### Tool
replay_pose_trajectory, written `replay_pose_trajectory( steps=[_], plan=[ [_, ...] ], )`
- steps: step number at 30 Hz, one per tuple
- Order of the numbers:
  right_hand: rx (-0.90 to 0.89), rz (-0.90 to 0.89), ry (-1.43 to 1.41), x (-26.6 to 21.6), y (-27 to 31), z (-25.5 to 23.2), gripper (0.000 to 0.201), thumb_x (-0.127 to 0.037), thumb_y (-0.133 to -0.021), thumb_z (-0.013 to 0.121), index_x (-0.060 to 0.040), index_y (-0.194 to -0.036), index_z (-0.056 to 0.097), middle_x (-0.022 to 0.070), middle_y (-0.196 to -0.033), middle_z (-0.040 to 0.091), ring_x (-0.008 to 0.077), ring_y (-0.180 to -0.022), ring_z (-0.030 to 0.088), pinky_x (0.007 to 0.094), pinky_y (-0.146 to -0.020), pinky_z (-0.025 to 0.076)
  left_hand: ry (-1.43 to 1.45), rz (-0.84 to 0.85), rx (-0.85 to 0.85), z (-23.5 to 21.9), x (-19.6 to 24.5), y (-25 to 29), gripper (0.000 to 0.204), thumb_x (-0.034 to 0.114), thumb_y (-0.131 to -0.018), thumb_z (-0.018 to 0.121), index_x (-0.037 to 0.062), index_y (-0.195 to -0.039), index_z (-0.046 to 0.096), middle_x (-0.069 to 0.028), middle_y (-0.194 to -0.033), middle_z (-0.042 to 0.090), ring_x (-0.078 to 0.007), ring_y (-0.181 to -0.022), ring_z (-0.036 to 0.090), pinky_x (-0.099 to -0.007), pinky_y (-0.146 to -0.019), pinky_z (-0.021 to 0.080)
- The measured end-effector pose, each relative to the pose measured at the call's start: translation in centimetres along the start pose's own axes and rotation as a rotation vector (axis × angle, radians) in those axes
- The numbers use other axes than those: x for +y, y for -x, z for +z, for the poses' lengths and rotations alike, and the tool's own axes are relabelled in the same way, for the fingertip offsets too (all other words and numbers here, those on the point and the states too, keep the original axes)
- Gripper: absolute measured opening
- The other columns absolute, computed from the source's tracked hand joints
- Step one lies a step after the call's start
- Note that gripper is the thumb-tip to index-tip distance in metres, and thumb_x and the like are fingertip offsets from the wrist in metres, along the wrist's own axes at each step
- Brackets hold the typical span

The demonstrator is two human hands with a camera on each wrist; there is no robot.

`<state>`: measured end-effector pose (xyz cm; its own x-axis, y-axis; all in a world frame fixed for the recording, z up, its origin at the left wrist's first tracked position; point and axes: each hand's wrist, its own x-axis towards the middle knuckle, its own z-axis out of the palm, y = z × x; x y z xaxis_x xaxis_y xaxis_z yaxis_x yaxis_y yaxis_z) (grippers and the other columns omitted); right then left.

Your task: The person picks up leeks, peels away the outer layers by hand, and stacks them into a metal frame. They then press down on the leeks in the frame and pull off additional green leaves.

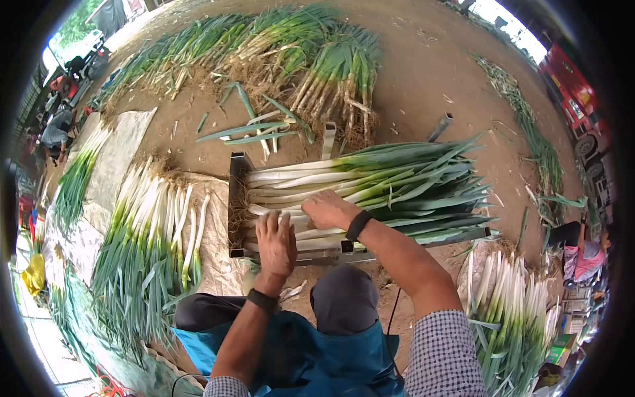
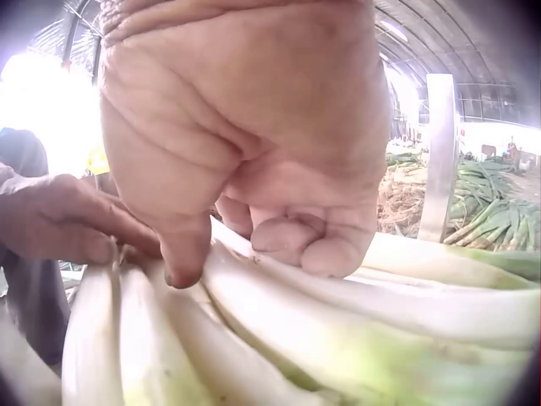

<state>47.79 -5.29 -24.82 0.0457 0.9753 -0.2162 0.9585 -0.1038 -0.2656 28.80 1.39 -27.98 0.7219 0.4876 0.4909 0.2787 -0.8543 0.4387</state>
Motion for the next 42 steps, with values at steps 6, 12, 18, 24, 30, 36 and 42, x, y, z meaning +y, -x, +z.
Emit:
replay_pose_trajectory(
  steps=[6, 12, 18, 24, 30, 36, 42],
  plan=[
    [0.088, 0.024, -0.118, 0.9, 2.7, -0.9, 0.028, -0.027, -0.083, 0.068, -0.0015, -0.093, 0.069, 0.0191, -0.096, 0.070, 0.0379, -0.096, 0.066, 0.0501, -0.088, 0.050, 0.132, -0.069, -0.211, 2.8, -4.1, -1.6, 0.032, 0.027, -0.082, 0.075, 0.0138, -0.111, 0.070, -0.0112, -0.111, 0.062, -0.0356, -0.109, 0.052, -0.0478, -0.098, 0.041],
    [0.489, 0.106, 0.113, 5.5, 9.9, -0.3, 0.018, -0.020, -0.087, 0.065, -0.0036, -0.094, 0.069, 0.0118, -0.098, 0.066, 0.0298, -0.103, 0.058, 0.0444, -0.096, 0.042, 0.151, -0.190, -0.264, 1.7, -4.2, -1.9, 0.026, 0.035, -0.085, 0.074, 0.0134, -0.100, 0.076, -0.0110, -0.107, 0.064, -0.0351, -0.108, 0.052, -0.0466, -0.098, 0.040],
    [0.814, 0.108, 0.279, 3.0, 13.9, -1.7, 0.011, -0.010, -0.083, 0.063, -0.0026, -0.090, 0.067, 0.0102, -0.097, 0.066, 0.0296, -0.095, 0.061, 0.0447, -0.092, 0.047, 0.183, -0.101, -0.210, 3.1, -5.5, -1.1, 0.025, 0.029, -0.084, 0.076, 0.0115, -0.101, 0.075, -0.0113, -0.107, 0.064, -0.0346, -0.106, 0.052, -0.0455, -0.094, 0.041],
    [1.278, 0.670, -0.444, 8.0, 21.1, -5.3, 0.015, -0.007, -0.086, 0.072, 0.0022, -0.097, 0.068, 0.0147, -0.083, 0.067, 0.0304, -0.076, 0.065, 0.0370, -0.070, 0.052, 0.137, -0.149, -0.215, 3.2, -5.6, -1.2, 0.024, 0.024, -0.081, 0.079, 0.0115, -0.100, 0.074, -0.0104, -0.107, 0.062, -0.0355, -0.104, 0.052, -0.0457, -0.092, 0.044],
    [0.710, 0.627, -0.221, 7.7, 18.1, -3.9, 0.026, -0.026, -0.086, 0.072, -0.0010, -0.093, 0.070, 0.0184, -0.087, 0.068, 0.0364, -0.084, 0.067, 0.0445, -0.074, 0.052, 0.140, -0.168, -0.248, 3.7, -6.5, -1.3, 0.023, 0.026, -0.081, 0.079, 0.0144, -0.100, 0.076, -0.0099, -0.106, 0.062, -0.0346, -0.103, 0.053, -0.0455, -0.092, 0.044],
    [0.570, 0.664, -0.142, 8.8, 14.4, -1.9, 0.030, -0.031, -0.089, 0.066, -0.0030, -0.078, 0.067, 0.0180, -0.079, 0.068, 0.0419, -0.079, 0.065, 0.0512, -0.070, 0.051, 0.160, -0.138, -0.123, 3.5, -5.5, -0.5, 0.019, 0.020, -0.080, 0.080, 0.0128, -0.098, 0.076, -0.0102, -0.102, 0.062, -0.0339, -0.101, 0.052, -0.0458, -0.090, 0.043],
    [1.361, 0.924, -0.374, 17.5, 20.6, -2.7, 0.022, -0.022, -0.090, 0.071, 0.0002, -0.087, 0.068, 0.0176, -0.072, 0.065, 0.0270, -0.057, 0.061, 0.0388, -0.059, 0.052, 0.124, -0.117, -0.118, 3.8, -5.7, -0.4, 0.022, 0.021, -0.077, 0.082, 0.0150, -0.097, 0.076, -0.0098, -0.103, 0.062, -0.0335, -0.101, 0.053, -0.0460, -0.090, 0.044]
  ],
)
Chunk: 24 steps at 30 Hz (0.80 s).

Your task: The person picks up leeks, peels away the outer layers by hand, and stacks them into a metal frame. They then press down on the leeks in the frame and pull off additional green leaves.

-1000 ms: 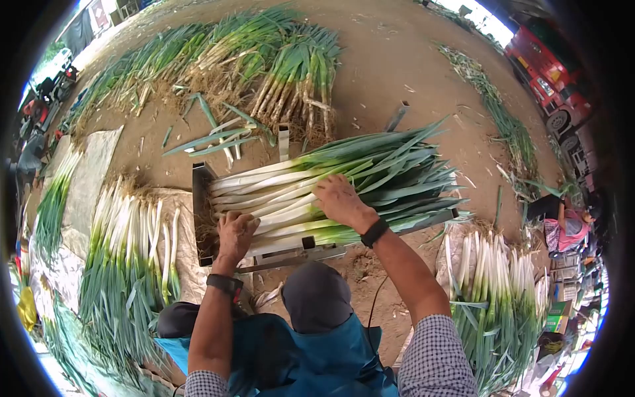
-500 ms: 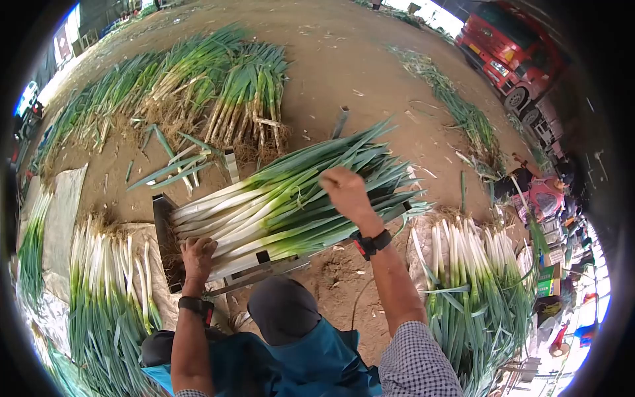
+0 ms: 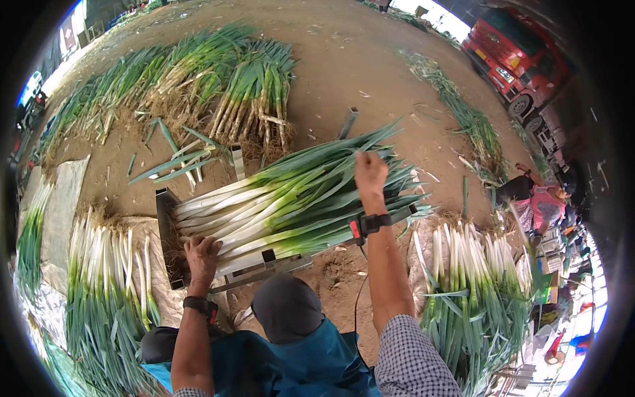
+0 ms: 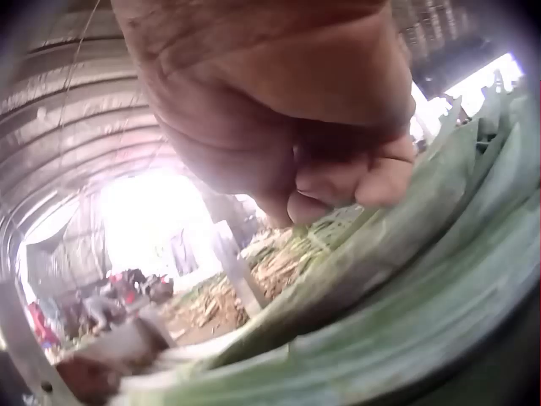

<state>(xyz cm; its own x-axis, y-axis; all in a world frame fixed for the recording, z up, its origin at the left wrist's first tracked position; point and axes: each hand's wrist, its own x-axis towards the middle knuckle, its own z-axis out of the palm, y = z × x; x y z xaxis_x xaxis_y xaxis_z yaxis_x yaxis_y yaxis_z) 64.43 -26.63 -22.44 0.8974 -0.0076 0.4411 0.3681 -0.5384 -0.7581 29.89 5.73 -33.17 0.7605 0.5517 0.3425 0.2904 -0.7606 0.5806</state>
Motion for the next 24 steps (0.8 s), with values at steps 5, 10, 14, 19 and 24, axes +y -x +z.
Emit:
replay_pose_trajectory(
  steps=[5, 10, 14, 19, 24],
  plan=[
    [-0.343, 0.096, -0.157, -3.6, 3.1, -2.7, 0.016, -0.016, -0.090, 0.068, -0.0021, -0.096, 0.069, 0.0134, -0.074, 0.064, 0.0211, -0.066, 0.060, 0.0387, -0.064, 0.052, 0.051, -0.004, 0.003, 0.2, 0.1, -0.1, 0.020, 0.021, -0.077, 0.081, 0.0144, -0.096, 0.076, -0.0091, -0.102, 0.062, -0.0332, -0.100, 0.053, -0.0457, -0.090, 0.044],
    [-0.666, -0.590, 0.490, -3.8, 7.5, -0.5, 0.015, -0.018, -0.086, 0.070, -0.0048, -0.082, 0.066, 0.0132, -0.090, 0.053, 0.0361, -0.091, 0.057, 0.0500, -0.080, 0.045, 0.021, -0.027, -0.043, -0.9, 0.6, -0.3, 0.020, 0.025, -0.079, 0.080, 0.0146, -0.095, 0.077, -0.0094, -0.103, 0.063, -0.0333, -0.102, 0.053, -0.0452, -0.092, 0.044],
    [-0.699, -0.836, 0.534, -5.9, 6.5, -1.2, 0.013, -0.014, -0.081, 0.068, -0.0043, -0.075, 0.063, 0.0121, -0.089, 0.055, 0.0324, -0.101, 0.055, 0.0486, -0.087, 0.041, 0.081, -0.078, -0.048, -0.2, -0.2, -0.5, 0.019, 0.027, -0.079, 0.081, 0.0145, -0.093, 0.078, -0.0098, -0.104, 0.064, -0.0338, -0.103, 0.053, -0.0447, -0.092, 0.044],
    [-0.935, -0.731, 0.157, -11.7, 6.2, -2.0, 0.017, -0.013, -0.083, 0.062, -0.0015, -0.072, 0.056, 0.0141, -0.075, 0.057, 0.0357, -0.073, 0.055, 0.0468, -0.069, 0.043, 0.024, -0.080, -0.082, -0.5, 0.3, -0.2, 0.020, 0.028, -0.080, 0.080, 0.0134, -0.094, 0.078, -0.0110, -0.104, 0.064, -0.0347, -0.103, 0.053, -0.0455, -0.092, 0.044],
    [-1.220, -0.674, -0.071, -16.4, 10.6, 1.3, 0.016, -0.009, -0.082, 0.056, 0.0022, -0.074, 0.048, 0.0209, -0.066, 0.048, 0.0370, -0.057, 0.048, 0.0468, -0.058, 0.039, 0.065, 0.014, -0.028, 0.7, -1.3, -0.1, 0.026, 0.028, -0.081, 0.079, 0.0056, -0.093, 0.076, -0.0130, -0.103, 0.065, -0.0319, -0.102, 0.057, -0.0459, -0.096, 0.037]
  ],
)
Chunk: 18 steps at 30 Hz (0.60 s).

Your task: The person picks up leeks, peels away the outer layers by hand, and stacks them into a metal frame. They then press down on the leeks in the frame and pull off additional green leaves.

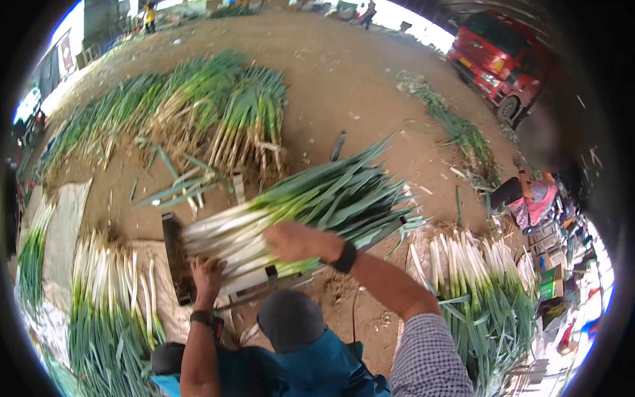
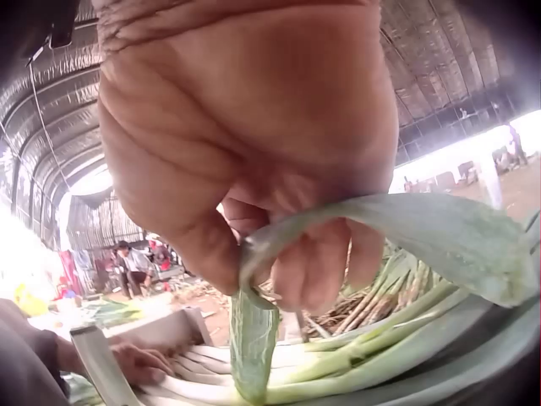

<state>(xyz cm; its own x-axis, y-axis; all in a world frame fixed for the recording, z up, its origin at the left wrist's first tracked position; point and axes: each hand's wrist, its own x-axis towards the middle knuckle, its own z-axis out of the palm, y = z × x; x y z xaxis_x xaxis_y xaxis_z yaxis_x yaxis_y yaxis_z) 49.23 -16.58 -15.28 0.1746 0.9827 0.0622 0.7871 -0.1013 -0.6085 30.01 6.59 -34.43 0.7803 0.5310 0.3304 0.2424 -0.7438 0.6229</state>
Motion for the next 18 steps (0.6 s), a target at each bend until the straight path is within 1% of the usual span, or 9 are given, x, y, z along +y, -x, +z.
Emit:
replay_pose_trajectory(
  steps=[1, 5, 6, 9, 10, 12, 14, 16, 18],
  plan=[
    [-0.062, -0.020, -0.055, -1.7, -0.8, 0.8, 0.017, -0.009, -0.082, 0.056, 0.0025, -0.074, 0.046, 0.0222, -0.067, 0.047, 0.0377, -0.059, 0.048, 0.0481, -0.060, 0.039, -0.013, 0.005, -0.022, -0.3, 0.4, -0.2, 0.024, 0.026, -0.081, 0.078, 0.0067, -0.094, 0.076, -0.0129, -0.103, 0.065, -0.0315, -0.102, 0.057, -0.0459, -0.096, 0.037],
    [0.036, -0.180, -0.165, -7.0, -2.1, 2.2, 0.015, -0.009, -0.083, 0.057, 0.0030, -0.080, 0.049, 0.0228, -0.073, 0.051, 0.0396, -0.068, 0.052, 0.0488, -0.065, 0.041, -0.055, 0.022, -0.012, 0.5, -1.3, 0.1, 0.023, 0.030, -0.078, 0.080, 0.0125, -0.091, 0.076, -0.0127, -0.104, 0.062, -0.0349, -0.101, 0.054, -0.0478, -0.092, 0.043],
    [0.051, -0.203, -0.176, -8.0, -2.2, 2.0, 0.014, -0.010, -0.083, 0.057, 0.0032, -0.083, 0.051, 0.0230, -0.075, 0.053, 0.0398, -0.070, 0.053, 0.0487, -0.066, 0.042, -0.052, 0.074, 0.046, 0.8, -1.1, 0.1, 0.021, 0.030, -0.076, 0.081, 0.0149, -0.090, 0.077, -0.0120, -0.101, 0.063, -0.0345, -0.100, 0.054, -0.0475, -0.090, 0.044],
    [-0.039, -0.170, -0.284, -11.5, -0.4, -0.1, 0.019, -0.007, -0.086, 0.059, 0.0022, -0.103, 0.058, 0.0211, -0.091, 0.059, 0.0400, -0.086, 0.058, 0.0451, -0.075, 0.046, -0.011, 0.022, 0.079, 1.6, -1.9, 0.2, 0.020, 0.030, -0.075, 0.081, 0.0159, -0.089, 0.077, -0.0106, -0.098, 0.063, -0.0339, -0.098, 0.054, -0.0470, -0.089, 0.043],
    [0.084, -0.222, -0.324, -12.1, 0.4, -0.2, 0.020, -0.008, -0.085, 0.061, 0.0025, -0.101, 0.059, 0.0221, -0.084, 0.058, 0.0390, -0.078, 0.059, 0.0463, -0.069, 0.045, -0.107, 0.097, 0.013, 2.4, -3.0, 0.2, 0.019, 0.031, -0.076, 0.081, 0.0161, -0.088, 0.077, -0.0098, -0.096, 0.063, -0.0336, -0.096, 0.054, -0.0467, -0.087, 0.043],
    [0.195, -0.251, -0.222, -12.0, 1.8, -1.7, 0.017, -0.005, -0.084, 0.064, 0.0010, -0.099, 0.060, 0.0191, -0.089, 0.061, 0.0366, -0.082, 0.062, 0.0442, -0.073, 0.049, -0.013, 0.030, 0.077, 0.3, -0.1, 0.3, 0.019, 0.029, -0.077, 0.080, 0.0154, -0.089, 0.076, -0.0108, -0.094, 0.062, -0.0341, -0.095, 0.054, -0.0479, -0.086, 0.043],
    [0.307, -0.223, 0.078, -11.1, 2.5, -3.8, 0.013, -0.005, -0.081, 0.072, -0.0032, -0.091, 0.064, 0.0127, -0.097, 0.066, 0.0323, -0.092, 0.063, 0.0428, -0.080, 0.052, 0.059, 0.017, -0.008, 1.2, -1.8, 0.7, 0.017, 0.027, -0.080, 0.077, 0.0131, -0.090, 0.075, -0.0122, -0.097, 0.063, -0.0345, -0.099, 0.053, -0.0480, -0.088, 0.042],
    [0.477, -0.196, 0.405, -9.8, 2.6, -5.7, 0.013, -0.006, -0.079, 0.074, -0.0051, -0.086, 0.064, 0.0112, -0.093, 0.066, 0.0302, -0.086, 0.063, 0.0432, -0.080, 0.051, 0.008, 0.016, -0.013, 0.2, -1.4, 1.4, 0.018, 0.027, -0.082, 0.075, 0.0126, -0.093, 0.075, -0.0133, -0.100, 0.063, -0.0353, -0.100, 0.052, -0.0469, -0.091, 0.042],
    [0.561, -0.224, 0.489, -10.0, 1.1, -7.9, 0.013, -0.005, -0.077, 0.073, -0.0062, -0.086, 0.064, 0.0096, -0.089, 0.065, 0.0297, -0.084, 0.062, 0.0442, -0.081, 0.050, -0.016, 0.004, 0.001, -0.3, 1.1, 0.4, 0.019, 0.027, -0.083, 0.075, 0.0133, -0.096, 0.076, -0.0136, -0.101, 0.063, -0.0355, -0.100, 0.051, -0.0466, -0.092, 0.041]
  ],
)
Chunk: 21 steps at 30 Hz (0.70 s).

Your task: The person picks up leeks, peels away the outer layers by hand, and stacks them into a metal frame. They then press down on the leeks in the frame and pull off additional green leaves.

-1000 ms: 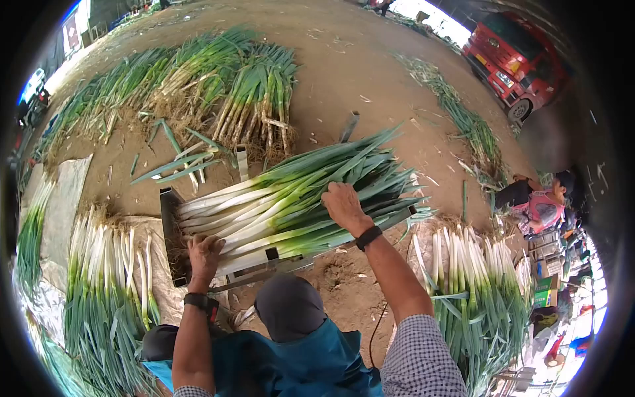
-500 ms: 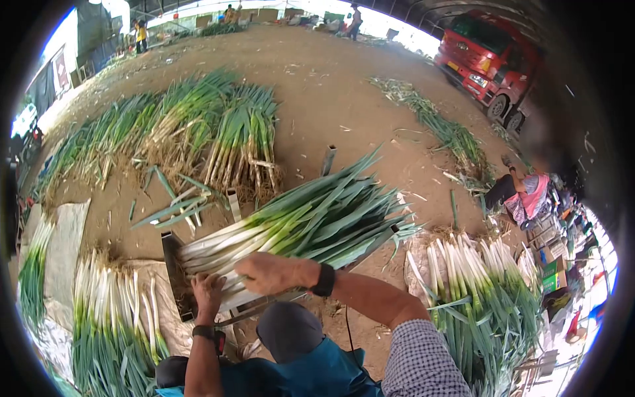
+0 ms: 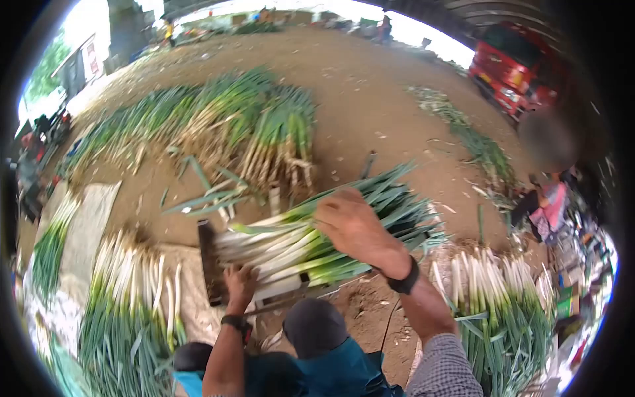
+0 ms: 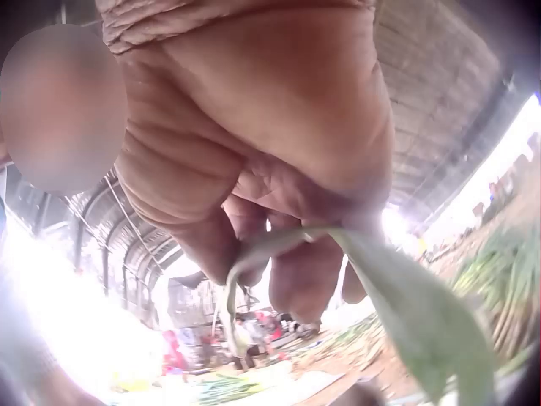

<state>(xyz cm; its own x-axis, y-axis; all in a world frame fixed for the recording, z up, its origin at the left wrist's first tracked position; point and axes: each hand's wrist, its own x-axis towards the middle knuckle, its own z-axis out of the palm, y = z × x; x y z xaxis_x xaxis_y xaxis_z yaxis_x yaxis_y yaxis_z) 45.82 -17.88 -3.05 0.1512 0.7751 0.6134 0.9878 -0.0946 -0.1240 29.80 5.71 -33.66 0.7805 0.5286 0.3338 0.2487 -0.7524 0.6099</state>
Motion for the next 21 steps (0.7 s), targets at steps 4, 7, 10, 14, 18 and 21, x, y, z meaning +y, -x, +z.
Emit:
replay_pose_trajectory(
  steps=[4, 7, 10, 14, 18, 21],
  plan=[
    [0.162, -0.148, 0.274, 2.9, -10.2, 2.5, 0.011, -0.008, -0.075, 0.069, -0.0087, -0.085, 0.064, 0.0086, -0.087, 0.060, 0.0260, -0.089, 0.059, 0.0457, -0.094, 0.043, 0.036, 0.006, -0.009, 0.8, -0.7, 0.3, 0.020, 0.027, -0.086, 0.073, 0.0138, -0.100, 0.077, -0.0143, -0.104, 0.062, -0.0355, -0.102, 0.051, -0.0484, -0.094, 0.040],
    [0.448, -0.173, 0.113, 1.8, -17.2, 4.9, 0.010, -0.009, -0.079, 0.069, -0.0070, -0.089, 0.066, 0.0095, -0.101, 0.061, 0.0239, -0.096, 0.056, 0.0436, -0.093, 0.044, 0.066, -0.014, -0.004, 0.1, -0.5, 0.4, 0.020, 0.027, -0.087, 0.071, 0.0124, -0.100, 0.077, -0.0146, -0.105, 0.062, -0.0356, -0.102, 0.051, -0.0494, -0.095, 0.040],
    [0.289, -0.196, -0.043, 2.4, -14.7, 5.9, 0.014, -0.013, -0.082, 0.071, -0.0063, -0.093, 0.068, 0.0096, -0.098, 0.062, 0.0256, -0.092, 0.057, 0.0431, -0.086, 0.048, 0.045, 0.001, 0.019, 0.5, -0.8, -0.2, 0.020, 0.026, -0.088, 0.069, 0.0110, -0.098, 0.076, -0.0147, -0.105, 0.062, -0.0355, -0.103, 0.051, -0.0495, -0.094, 0.040],
    [-0.126, 0.133, -0.163, 10.9, 1.2, 12.9, 0.015, -0.016, -0.087, 0.066, -0.0019, -0.087, 0.069, 0.0162, -0.082, 0.064, 0.0363, -0.083, 0.063, 0.0462, -0.073, 0.050, 0.097, 0.002, -0.061, -1.9, 1.2, 0.0, 0.018, 0.025, -0.089, 0.068, 0.0100, -0.097, 0.075, -0.0148, -0.101, 0.064, -0.0357, -0.101, 0.052, -0.0488, -0.092, 0.040],
    [-0.234, 0.383, -0.121, 11.5, 8.4, 14.2, 0.018, -0.020, -0.084, 0.068, -0.0021, -0.084, 0.070, 0.0163, -0.088, 0.067, 0.0376, -0.088, 0.061, 0.0484, -0.079, 0.048, 0.035, 0.000, 0.020, -0.8, 0.6, 0.1, 0.018, 0.021, -0.089, 0.069, 0.0130, -0.104, 0.076, -0.0131, -0.102, 0.061, -0.0353, -0.101, 0.051, -0.0471, -0.093, 0.041],
    [-0.309, 0.248, -0.055, 11.8, 9.7, 16.0, 0.018, -0.021, -0.083, 0.068, -0.0037, -0.086, 0.071, 0.0139, -0.090, 0.068, 0.0351, -0.095, 0.061, 0.0475, -0.087, 0.047, 0.068, 0.020, 0.034, -0.9, 0.7, 0.2, 0.018, 0.019, -0.087, 0.071, 0.0135, -0.103, 0.076, -0.0123, -0.105, 0.062, -0.0350, -0.102, 0.052, -0.0470, -0.093, 0.042]
  ],
)
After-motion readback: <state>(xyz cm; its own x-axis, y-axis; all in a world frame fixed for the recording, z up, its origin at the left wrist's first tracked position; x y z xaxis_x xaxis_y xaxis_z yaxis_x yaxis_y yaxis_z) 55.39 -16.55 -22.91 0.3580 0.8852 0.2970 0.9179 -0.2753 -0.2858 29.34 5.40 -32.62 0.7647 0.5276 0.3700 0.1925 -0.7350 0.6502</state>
